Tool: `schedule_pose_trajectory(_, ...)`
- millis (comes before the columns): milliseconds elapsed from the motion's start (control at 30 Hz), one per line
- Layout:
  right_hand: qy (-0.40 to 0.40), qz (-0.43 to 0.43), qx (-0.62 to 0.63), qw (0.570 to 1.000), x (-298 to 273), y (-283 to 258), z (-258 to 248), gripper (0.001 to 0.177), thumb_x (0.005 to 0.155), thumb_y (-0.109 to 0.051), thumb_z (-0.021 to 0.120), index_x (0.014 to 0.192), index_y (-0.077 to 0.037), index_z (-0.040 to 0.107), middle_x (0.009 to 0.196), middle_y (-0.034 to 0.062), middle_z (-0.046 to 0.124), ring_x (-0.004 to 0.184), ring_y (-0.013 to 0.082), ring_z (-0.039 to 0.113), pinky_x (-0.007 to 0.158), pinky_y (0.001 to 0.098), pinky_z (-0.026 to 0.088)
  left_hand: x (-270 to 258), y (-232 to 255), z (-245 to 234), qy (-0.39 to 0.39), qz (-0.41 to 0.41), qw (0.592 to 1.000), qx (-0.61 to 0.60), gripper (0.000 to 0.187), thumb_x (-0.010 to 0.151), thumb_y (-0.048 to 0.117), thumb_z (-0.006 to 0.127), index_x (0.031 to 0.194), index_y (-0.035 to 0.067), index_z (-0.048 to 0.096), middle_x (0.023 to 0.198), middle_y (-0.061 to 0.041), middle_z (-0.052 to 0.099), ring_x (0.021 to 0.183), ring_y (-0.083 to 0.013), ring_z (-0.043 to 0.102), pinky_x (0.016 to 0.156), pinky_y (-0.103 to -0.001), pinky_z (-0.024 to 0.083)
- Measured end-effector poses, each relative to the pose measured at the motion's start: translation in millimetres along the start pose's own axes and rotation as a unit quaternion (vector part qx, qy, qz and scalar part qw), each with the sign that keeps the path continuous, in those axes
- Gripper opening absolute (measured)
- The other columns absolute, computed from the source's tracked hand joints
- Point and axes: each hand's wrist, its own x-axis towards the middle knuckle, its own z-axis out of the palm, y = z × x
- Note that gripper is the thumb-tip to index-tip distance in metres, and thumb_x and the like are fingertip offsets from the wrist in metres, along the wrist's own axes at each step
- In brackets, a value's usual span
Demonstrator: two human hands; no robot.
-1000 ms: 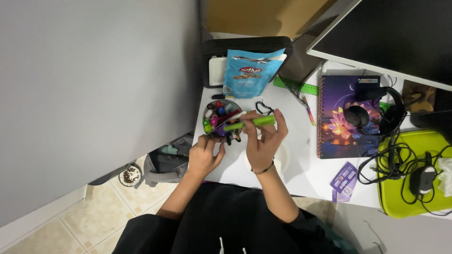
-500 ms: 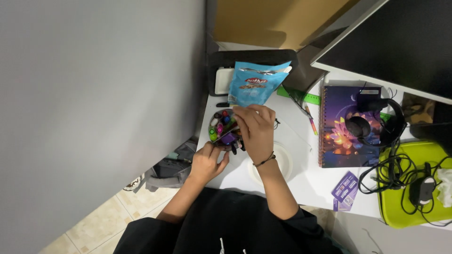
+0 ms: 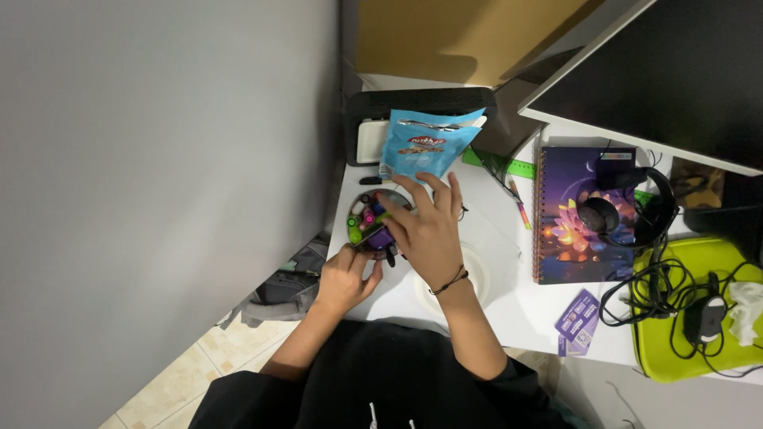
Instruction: The person organizes items on a cluttered desk. They place a small object into a container, move a white paper plate, arrange pens and markers in a holder, and place a Rubik's cube into the holder. Finally, they wipe the plate and place it on a shelf.
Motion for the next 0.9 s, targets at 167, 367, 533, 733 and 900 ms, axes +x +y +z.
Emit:
schedule_pose_trajectory(167, 0.065, 0.051, 0.113, 0.99, -15, 0, 3, 0.043, 0.096, -0.02, 0.073, 0.136, -0.011, 0.061, 0.141, 0.0122, 0.049, 0.131, 0.037, 0.045, 0.112, 0.0576, 0.034, -4, -1, 0, -0.018, -0.012, 1.0, 0.002, 0.018, 0.085, 0.036, 0.071, 0.091, 0.019, 0.07, 0.079, -0.003, 0.052, 0.062, -0.0218, 0.066, 0.057, -0.032, 0.056)
schedule_pose_trajectory(367, 0.249, 0.16, 0.131, 0.946, -91, 53, 34, 0.026, 0.104, -0.035, 0.055, 0.092, -0.012, 0.062, 0.102, 0.0057, 0.061, 0.092, 0.0266, 0.061, 0.082, 0.0381, 0.049, -5, 4, 1, -0.02, -0.041, 0.999, -0.006, 0.02, 0.084, 0.037, 0.072, 0.09, 0.018, 0.07, 0.082, -0.005, 0.055, 0.06, -0.0252, 0.067, 0.056, -0.035, 0.056)
schedule_pose_trajectory(533, 0.282, 0.233, 0.064, 0.929, -122, 96, 28, 0.044, 0.111, -0.029, 0.045, 0.07, -0.017, 0.06, 0.07, -0.0035, 0.059, 0.063, 0.0194, 0.058, 0.064, 0.0292, 0.047, -10, 9, 5, -0.017, -0.071, 0.997, 0.005, 0.021, 0.081, 0.035, 0.074, 0.09, 0.017, 0.068, 0.084, -0.006, 0.054, 0.059, -0.0272, 0.066, 0.055, -0.035, 0.056)
schedule_pose_trajectory(733, 0.235, 0.339, 0.016, 0.911, -169, 154, 52, 0.019, 0.098, -0.006, 0.068, 0.079, -0.007, 0.066, 0.077, 0.0074, 0.06, 0.075, 0.0277, 0.062, 0.063, 0.0325, 0.057, -16, 13, 13, 0.006, -0.109, 0.994, -0.002, 0.021, 0.079, 0.03, 0.075, 0.092, 0.016, 0.067, 0.089, -0.007, 0.053, 0.068, -0.0308, 0.067, 0.06, -0.035, 0.056)
schedule_pose_trajectory(900, 0.164, 0.298, -0.03, 0.94, -197, 191, 60, 0.018, 0.089, -0.008, 0.071, 0.105, -0.003, 0.067, 0.119, 0.0172, 0.061, 0.113, 0.0426, 0.056, 0.103, 0.0583, 0.04, -26, 10, 25, 0.03, -0.115, 0.992, 0.031, 0.024, 0.075, 0.027, 0.075, 0.093, 0.014, 0.065, 0.089, -0.011, 0.051, 0.075, -0.0343, 0.064, 0.061, -0.039, 0.056)
